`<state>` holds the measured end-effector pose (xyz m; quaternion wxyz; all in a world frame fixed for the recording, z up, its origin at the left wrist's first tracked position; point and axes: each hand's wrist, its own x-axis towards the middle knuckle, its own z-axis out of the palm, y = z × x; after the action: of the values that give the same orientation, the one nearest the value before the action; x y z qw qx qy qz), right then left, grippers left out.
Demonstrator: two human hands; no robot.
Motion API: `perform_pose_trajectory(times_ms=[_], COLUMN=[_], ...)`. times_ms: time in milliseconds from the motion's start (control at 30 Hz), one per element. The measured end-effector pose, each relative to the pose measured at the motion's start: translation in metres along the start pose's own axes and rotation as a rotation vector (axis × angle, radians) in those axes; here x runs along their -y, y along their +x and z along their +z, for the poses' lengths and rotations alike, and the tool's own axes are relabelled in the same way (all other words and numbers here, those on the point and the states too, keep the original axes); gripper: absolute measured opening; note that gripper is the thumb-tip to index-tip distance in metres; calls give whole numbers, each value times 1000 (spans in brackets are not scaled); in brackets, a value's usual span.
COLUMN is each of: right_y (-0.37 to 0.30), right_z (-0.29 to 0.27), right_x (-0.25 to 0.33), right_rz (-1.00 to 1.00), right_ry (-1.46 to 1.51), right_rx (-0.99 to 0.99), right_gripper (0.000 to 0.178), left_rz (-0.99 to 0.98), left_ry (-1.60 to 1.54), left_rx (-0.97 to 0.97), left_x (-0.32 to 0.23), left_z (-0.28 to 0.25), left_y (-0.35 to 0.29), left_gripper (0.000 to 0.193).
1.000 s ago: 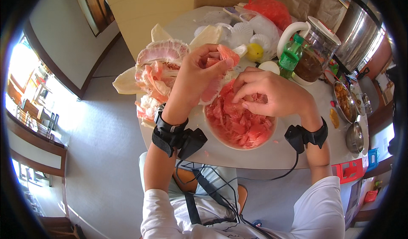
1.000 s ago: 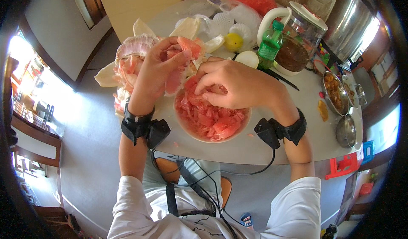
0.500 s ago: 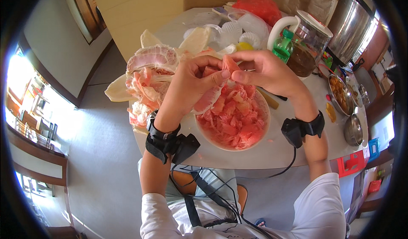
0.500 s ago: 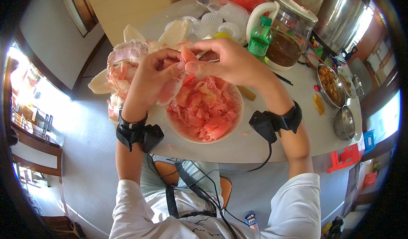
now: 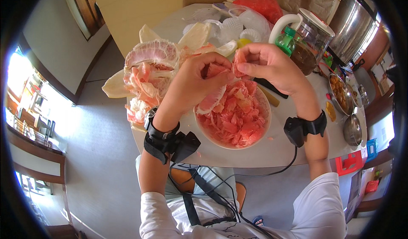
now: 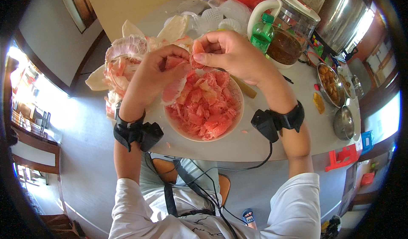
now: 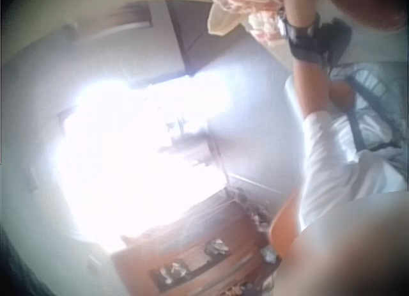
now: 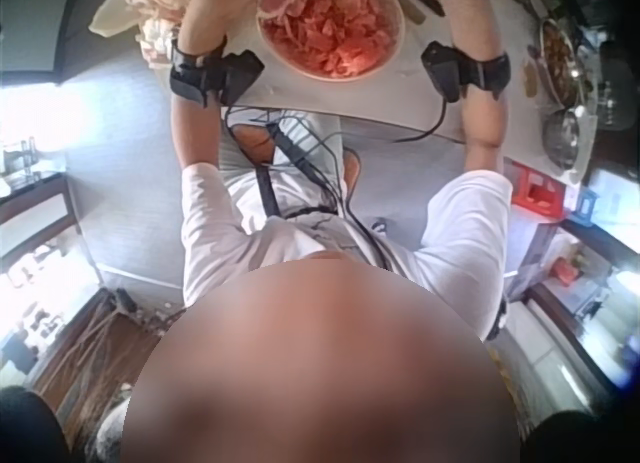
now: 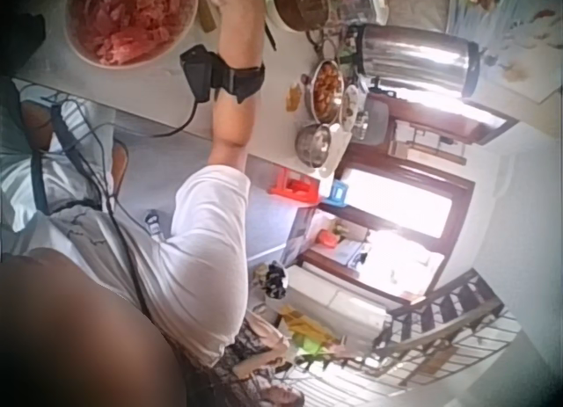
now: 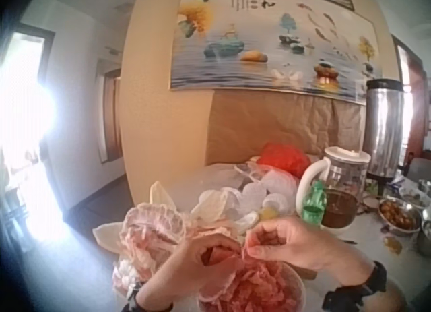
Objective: The person peels a grapefruit by hand, removing the outer rind and separating the inner segments from the white pith. They place the peeled segments into a bowl and occasionally use a knife to trim remaining pith from the fruit.
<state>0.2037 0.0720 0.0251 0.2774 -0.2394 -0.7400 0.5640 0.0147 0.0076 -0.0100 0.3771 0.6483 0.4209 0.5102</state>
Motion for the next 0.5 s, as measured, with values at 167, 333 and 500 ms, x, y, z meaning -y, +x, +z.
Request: perform_pose_trajectory(times_ms=[167,333,500], right_y=[3,2,-2], right_z=[23,15,3], right_x=[-9,-6,7], right_rz=[-138,-92,-25], right_ry=[-404,-290,-415], right_rx=[-195,-152,-213], right_gripper=[26,28,23], left_rz=[40,56,-54], left_ry=[102,28,-34], left_rx=[-52,-36,-7], left_x=[1,1,-1], left_z=[0,-1,-11], left_y=[1,0,-1], left_gripper=[15,15,12])
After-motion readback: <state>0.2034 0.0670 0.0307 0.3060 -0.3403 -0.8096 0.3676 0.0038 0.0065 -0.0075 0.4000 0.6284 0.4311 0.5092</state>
